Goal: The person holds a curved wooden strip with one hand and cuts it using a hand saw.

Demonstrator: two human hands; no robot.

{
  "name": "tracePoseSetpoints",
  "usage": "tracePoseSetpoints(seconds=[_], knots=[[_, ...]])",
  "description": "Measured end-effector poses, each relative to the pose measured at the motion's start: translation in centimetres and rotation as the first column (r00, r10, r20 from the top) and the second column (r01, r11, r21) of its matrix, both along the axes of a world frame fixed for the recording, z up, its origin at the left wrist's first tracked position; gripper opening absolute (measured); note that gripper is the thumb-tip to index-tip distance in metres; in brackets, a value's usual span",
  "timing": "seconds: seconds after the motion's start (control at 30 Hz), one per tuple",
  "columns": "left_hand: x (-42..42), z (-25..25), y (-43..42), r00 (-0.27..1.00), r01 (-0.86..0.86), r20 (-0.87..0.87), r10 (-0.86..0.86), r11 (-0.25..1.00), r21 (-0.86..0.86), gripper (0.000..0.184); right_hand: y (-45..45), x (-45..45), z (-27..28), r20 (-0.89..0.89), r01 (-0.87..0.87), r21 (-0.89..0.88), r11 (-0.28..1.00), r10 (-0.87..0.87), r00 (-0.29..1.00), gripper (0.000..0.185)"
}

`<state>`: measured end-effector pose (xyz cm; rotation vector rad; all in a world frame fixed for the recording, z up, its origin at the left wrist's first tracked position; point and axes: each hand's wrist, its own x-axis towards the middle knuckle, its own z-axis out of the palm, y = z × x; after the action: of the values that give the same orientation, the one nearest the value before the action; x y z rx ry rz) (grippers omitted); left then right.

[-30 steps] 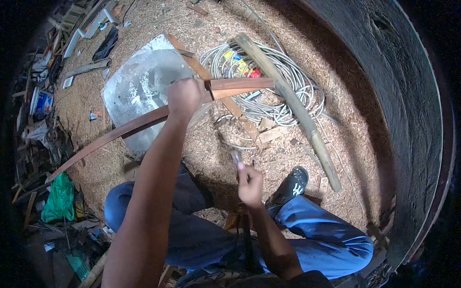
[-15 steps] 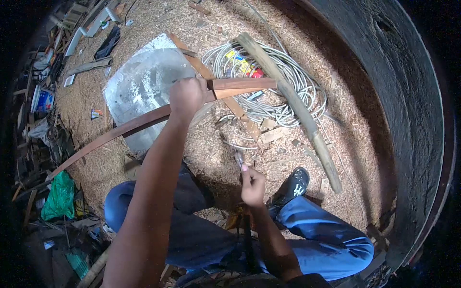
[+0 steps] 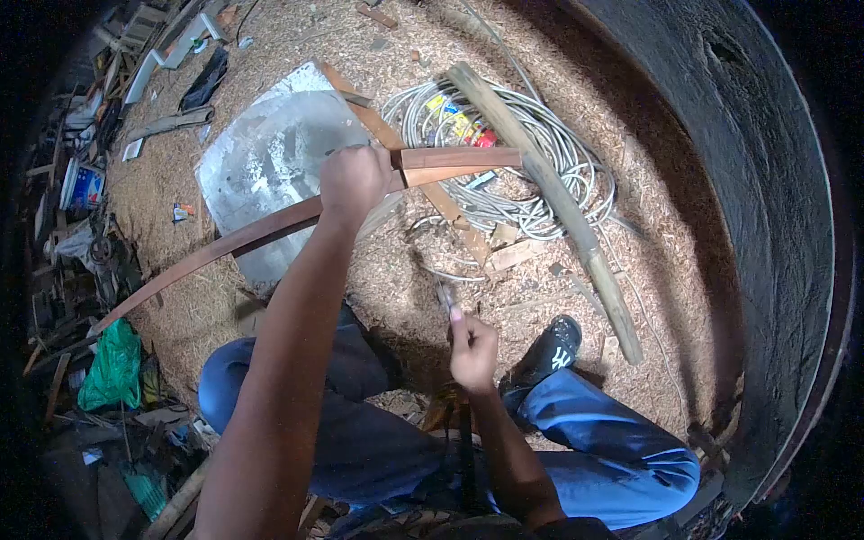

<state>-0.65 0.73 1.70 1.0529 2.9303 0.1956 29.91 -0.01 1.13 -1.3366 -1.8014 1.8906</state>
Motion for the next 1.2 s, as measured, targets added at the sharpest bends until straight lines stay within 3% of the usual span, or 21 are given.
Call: tracePoseSetpoints(seconds=[0.07,0.17,0.33,0.37,0.47,0.53,0.63,0.7,0.8,0.83,0.9,0.97,1.03,1.13,1.2], knots=[[0.0,0.2,0.1,1.0,0.01,0.029,-0.012,0.998,0.059,0.041,1.6,-2.9,0.3,0.032,-0.064,0.209,0.976,0.059,0.998,0.051],[0.2,0.2,0.1,1.0,0.011,0.017,-0.012,0.997,0.079,0.042,3.7,-8.6,0.2,-0.014,-0.035,0.143,0.989,0.038,0.999,0.052],[0.0,-0.1,0.1,1.0,0.001,0.014,-0.002,0.997,0.079,0.04,1.6,-3.0,0.4,-0.016,-0.06,0.197,0.979,0.065,0.998,0.045],[0.0,-0.2,0.0,1.0,0.013,0.013,-0.013,0.997,0.07,0.04,0.7,-0.3,-0.7,-0.027,-0.056,0.077,0.995,0.058,0.998,0.043],[0.0,0.1,0.1,1.0,0.017,0.008,-0.018,0.997,0.072,0.039,0.4,0.0,-0.3,0.011,0.006,0.009,1.0,-0.006,1.0,0.042],[0.0,0.2,0.1,1.0,0.024,0.005,-0.024,0.997,0.071,0.039,1.7,-3.3,-0.6,-0.025,-0.033,0.172,0.985,0.037,0.999,0.042],[0.1,-0.1,0.1,1.0,0.02,-0.004,-0.02,0.998,0.061,0.039,3.4,-8.8,-0.6,-0.064,0.006,0.202,0.979,0.007,0.998,0.053],[0.2,0.0,0.1,1.0,0.018,-0.008,-0.018,0.998,0.058,0.039,3.0,-7.3,-1.7,-0.104,-0.018,0.169,0.986,0.036,0.994,0.052],[0.1,0.3,0.2,0.999,0.016,0.031,-0.017,0.999,0.037,0.041,1.1,-0.5,-1.8,0.0,-0.074,0.073,0.995,0.074,0.997,0.046],[0.1,0.3,0.2,1.0,0.017,0.025,-0.018,0.999,0.042,0.041,0.3,0.3,-0.8,-0.011,-0.012,0.075,0.997,0.013,1.0,0.046],[0.1,0.2,-0.1,1.0,0.017,0.019,-0.018,0.999,0.039,0.041,0.5,-0.3,0.4,-0.038,0.023,0.116,0.993,-0.019,0.999,0.049],[0.1,0.3,0.1,1.0,0.026,0.007,-0.027,0.999,0.047,0.042,1.3,-2.8,-1.2,-0.067,0.084,0.301,0.95,-0.066,0.996,0.054],[0.0,0.1,0.1,0.999,0.04,-0.012,-0.039,0.998,0.055,0.042,3.6,-6.3,-1.6,-0.015,-0.035,0.101,0.994,0.036,0.999,0.066],[0.2,0.1,-0.1,0.999,0.046,-0.012,-0.046,0.998,0.053,0.043,3.5,-8.2,-1.7,-0.08,0.022,0.164,0.986,-0.008,0.997,0.064],[0.0,0.4,0.2,0.999,0.041,-0.002,-0.041,0.998,0.056,0.044,1.9,-4.9,-1.6,-0.067,-0.028,0.052,0.998,0.031,0.997,0.057]])
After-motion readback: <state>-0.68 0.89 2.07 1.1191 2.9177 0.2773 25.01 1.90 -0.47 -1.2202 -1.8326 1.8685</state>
